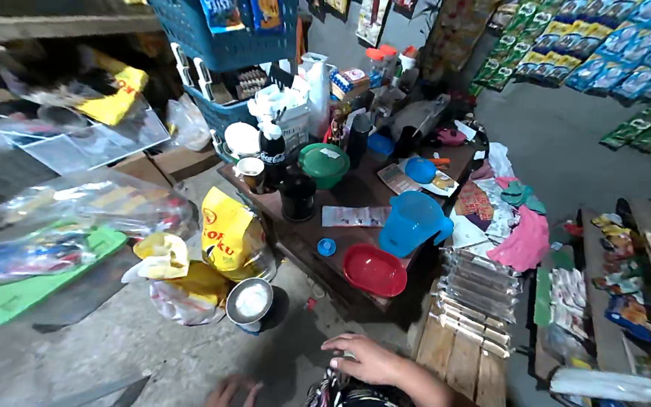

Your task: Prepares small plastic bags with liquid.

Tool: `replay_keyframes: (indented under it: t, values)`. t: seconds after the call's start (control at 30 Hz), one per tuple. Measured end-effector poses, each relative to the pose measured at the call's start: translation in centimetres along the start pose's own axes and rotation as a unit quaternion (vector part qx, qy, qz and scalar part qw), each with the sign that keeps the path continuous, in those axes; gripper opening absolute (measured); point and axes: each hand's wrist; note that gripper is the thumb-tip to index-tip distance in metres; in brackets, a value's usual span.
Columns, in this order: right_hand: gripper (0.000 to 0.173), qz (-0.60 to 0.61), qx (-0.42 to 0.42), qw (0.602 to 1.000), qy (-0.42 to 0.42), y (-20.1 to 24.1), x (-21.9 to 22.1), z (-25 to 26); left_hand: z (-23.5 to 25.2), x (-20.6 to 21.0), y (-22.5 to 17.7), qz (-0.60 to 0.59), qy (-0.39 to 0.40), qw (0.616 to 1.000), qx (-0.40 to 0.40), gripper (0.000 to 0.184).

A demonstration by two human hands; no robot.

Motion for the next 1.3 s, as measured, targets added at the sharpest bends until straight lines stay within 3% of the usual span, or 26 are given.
replay_keyframes:
  t: [0.1,0.17,0.37,0.53,0.67,0.9,1.0,1.17,1.3]
  values:
    - [0.038,0.011,-0.017,0.999,-0.03,-0.5,-4.9,-1.1,8.1,2.8,-6.6,0.01,-0.059,0.994,0.088,0.024]
    - [0.037,0.019,-0.016,0.998,-0.051,-0.4,-7.8,-1.4,14.0,4.0,-10.9,0.021,-0.055,0.989,0.133,0.023]
    - [0.036,0.039,-0.025,0.995,-0.091,0.2,-12.1,0.0,28.4,5.7,-20.4,0.138,0.122,0.974,0.13,0.032]
    - [0.035,0.044,-0.035,0.993,-0.107,-0.1,-12.8,2.4,36.1,9.4,-21.8,0.268,0.235,0.927,0.118,0.043]
    - [0.033,0.05,-0.023,0.985,-0.161,0.1,-14.1,4.0,38.6,10.4,-21.7,0.317,0.259,0.902,0.137,0.036]
    - [0.036,-0.014,0.027,0.964,-0.263,1.2,-18.2,10.9,39.6,10.2,-21.4,0.291,0.171,0.92,0.198,0.027]
    - [0.048,-0.059,0.085,0.944,-0.313,1.1,-19.5,15.2,39.6,9.7,-21.5,0.247,0.122,0.93,0.244,0.023]
    - [0.077,-0.132,0.136,0.916,-0.354,0.0,-20.6,20.6,39.6,8.7,-22.3,0.206,0.118,0.924,0.301,0.019]
    - [0.056,-0.137,0.104,0.893,-0.416,-1.4,-20.8,22.1,39.4,8.3,-22.4,0.137,0.057,0.912,0.382,0.012]
Point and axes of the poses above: each hand's wrist, its own z-axis towards the middle knuckle, its own x-axis out of the palm, y = z × x, and after that the axes turned 12 degrees about z, right-handed
